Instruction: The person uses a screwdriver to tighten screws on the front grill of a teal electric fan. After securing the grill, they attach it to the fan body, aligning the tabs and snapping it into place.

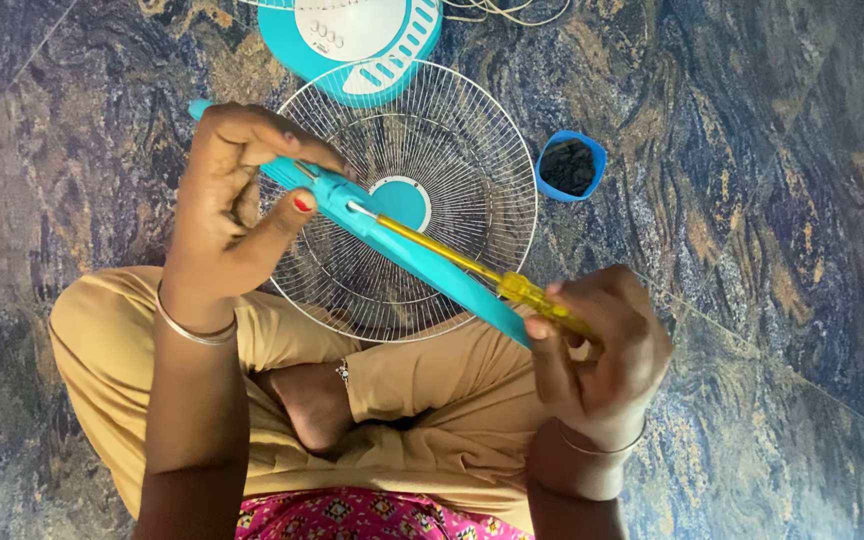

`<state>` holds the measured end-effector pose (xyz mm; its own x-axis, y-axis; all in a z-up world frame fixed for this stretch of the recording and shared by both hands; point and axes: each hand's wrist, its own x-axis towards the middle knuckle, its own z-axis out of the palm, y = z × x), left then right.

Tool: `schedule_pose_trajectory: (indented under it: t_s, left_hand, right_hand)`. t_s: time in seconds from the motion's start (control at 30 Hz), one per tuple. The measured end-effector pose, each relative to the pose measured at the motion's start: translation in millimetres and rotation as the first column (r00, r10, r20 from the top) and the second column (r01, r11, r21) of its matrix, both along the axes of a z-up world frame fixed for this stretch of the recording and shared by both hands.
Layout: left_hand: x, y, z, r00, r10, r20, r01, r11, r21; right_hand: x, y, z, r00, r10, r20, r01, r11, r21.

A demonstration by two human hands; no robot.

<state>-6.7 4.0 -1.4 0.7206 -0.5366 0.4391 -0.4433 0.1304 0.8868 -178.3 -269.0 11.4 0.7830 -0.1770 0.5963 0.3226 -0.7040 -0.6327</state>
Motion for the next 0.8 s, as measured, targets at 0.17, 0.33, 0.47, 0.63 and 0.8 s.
schedule_pose_trajectory:
  t_s: [0.17, 0.33, 0.47, 0.63, 0.8]
  left_hand:
    - [3, 3, -1, 0.999, 0.03, 0.015, -0.03, 0.999, 0.029]
    - [0, -7, 12, 0.985, 0.099, 0.138, -0.115, 0.987, 0.111]
    - [-9, -10, 20, 0.931, 0.173, 0.322, -0.249, 0.944, 0.215]
    - [-15, -8, 25, 0.88, 0.13, 0.456, -0.31, 0.885, 0.347]
    - [-20, -11, 32, 0.876, 0.101, 0.472, -0.288, 0.894, 0.343]
  right_hand:
    - [-11, 1, 9, 0.993, 0.092, -0.067, -0.091, 0.996, 0.011]
    - [-12, 2, 8, 0.991, -0.077, -0.105, 0.069, 0.995, -0.071]
    - [-3, -15, 8, 0.989, -0.045, -0.141, 0.052, 0.997, 0.049]
    - [9, -27, 7, 0.976, 0.055, -0.208, 0.013, 0.95, 0.312]
    - [24, -36, -8, 0.928, 0.148, -0.343, 0.111, 0.767, 0.632]
